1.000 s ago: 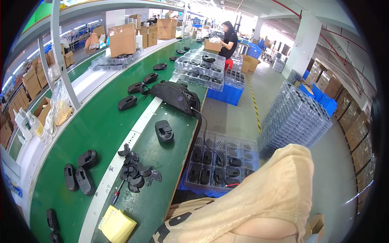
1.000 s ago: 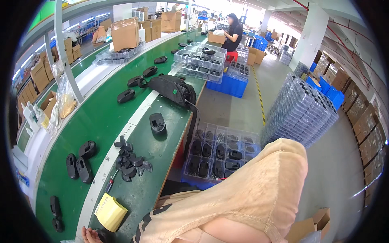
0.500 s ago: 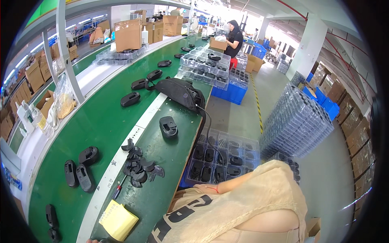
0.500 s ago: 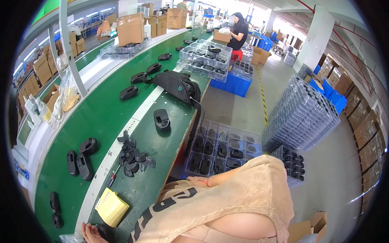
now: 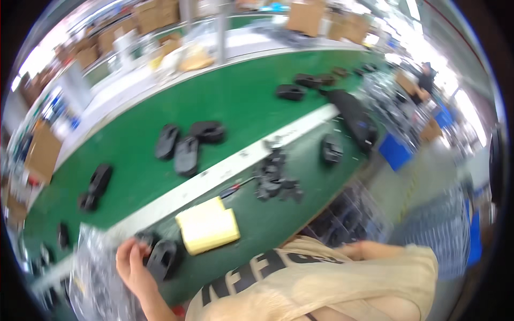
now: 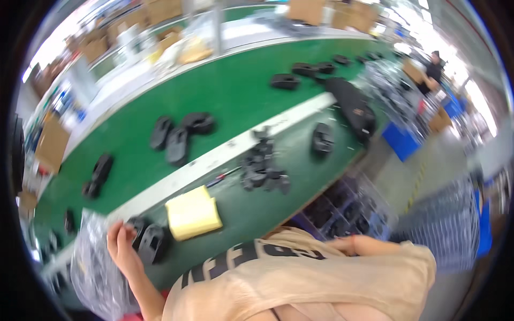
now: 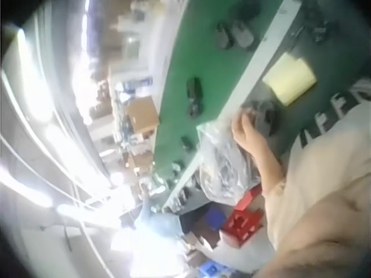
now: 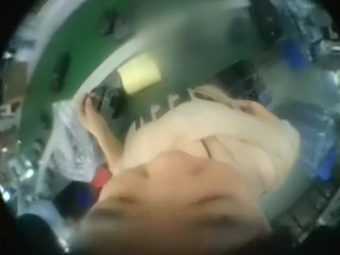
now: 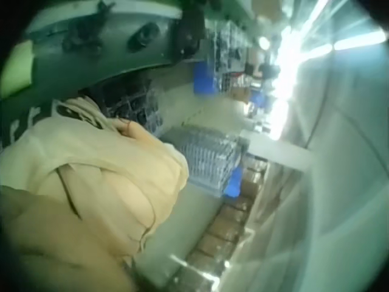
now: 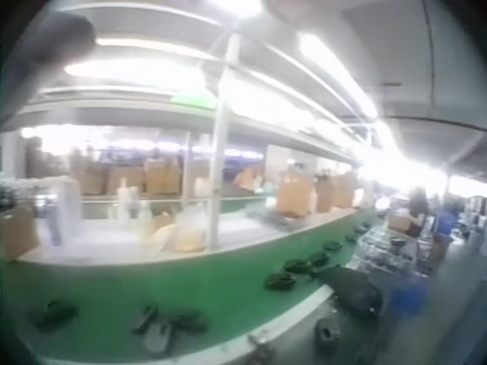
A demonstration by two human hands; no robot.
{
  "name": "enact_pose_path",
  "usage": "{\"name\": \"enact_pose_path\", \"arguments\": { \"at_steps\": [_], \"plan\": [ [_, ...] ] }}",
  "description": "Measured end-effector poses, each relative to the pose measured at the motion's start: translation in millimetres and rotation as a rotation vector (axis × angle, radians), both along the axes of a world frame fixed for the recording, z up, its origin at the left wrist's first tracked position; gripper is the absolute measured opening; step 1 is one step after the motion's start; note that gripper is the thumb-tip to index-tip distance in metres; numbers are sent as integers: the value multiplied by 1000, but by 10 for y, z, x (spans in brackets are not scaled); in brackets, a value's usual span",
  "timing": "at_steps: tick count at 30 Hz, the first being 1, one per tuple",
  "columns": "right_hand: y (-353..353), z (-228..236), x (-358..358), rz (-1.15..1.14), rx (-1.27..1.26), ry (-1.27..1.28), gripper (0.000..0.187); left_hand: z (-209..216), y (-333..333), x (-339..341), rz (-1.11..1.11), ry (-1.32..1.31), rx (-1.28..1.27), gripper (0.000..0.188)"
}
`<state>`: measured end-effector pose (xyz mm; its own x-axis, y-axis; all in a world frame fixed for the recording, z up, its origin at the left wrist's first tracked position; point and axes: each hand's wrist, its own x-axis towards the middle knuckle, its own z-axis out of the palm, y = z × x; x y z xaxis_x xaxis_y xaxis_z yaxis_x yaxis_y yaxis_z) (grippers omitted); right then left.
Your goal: The person assembles computer mice by peeling stickers from a sheet, applying them to the undersides of mice, and attaching plastic covers by hand.
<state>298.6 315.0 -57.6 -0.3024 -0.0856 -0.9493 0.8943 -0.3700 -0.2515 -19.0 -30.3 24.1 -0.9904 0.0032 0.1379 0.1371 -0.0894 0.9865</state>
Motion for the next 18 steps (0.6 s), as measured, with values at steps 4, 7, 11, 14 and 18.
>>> {"name": "enact_pose_path", "arguments": {
  "at_steps": [4, 7, 11, 14, 18],
  "plan": [
    [98, -3, 14, 126, 81, 37, 45, 305, -87, -391, -7, 73, -246, 17],
    [139, -87, -47, 259, 153, 68, 46, 351, -294, -1094, -7, 244, -589, 24],
    [190, -143, -126, 457, 213, 104, 47, 45, -765, -1934, 293, 158, -1187, 38],
    [217, -175, -171, 604, 240, 133, 48, -185, -1010, -2186, 276, -110, -1498, 62],
    [238, -195, -276, 911, 230, 182, 49, -305, -1150, -2348, 165, -330, -1581, 77]
  ]
}}
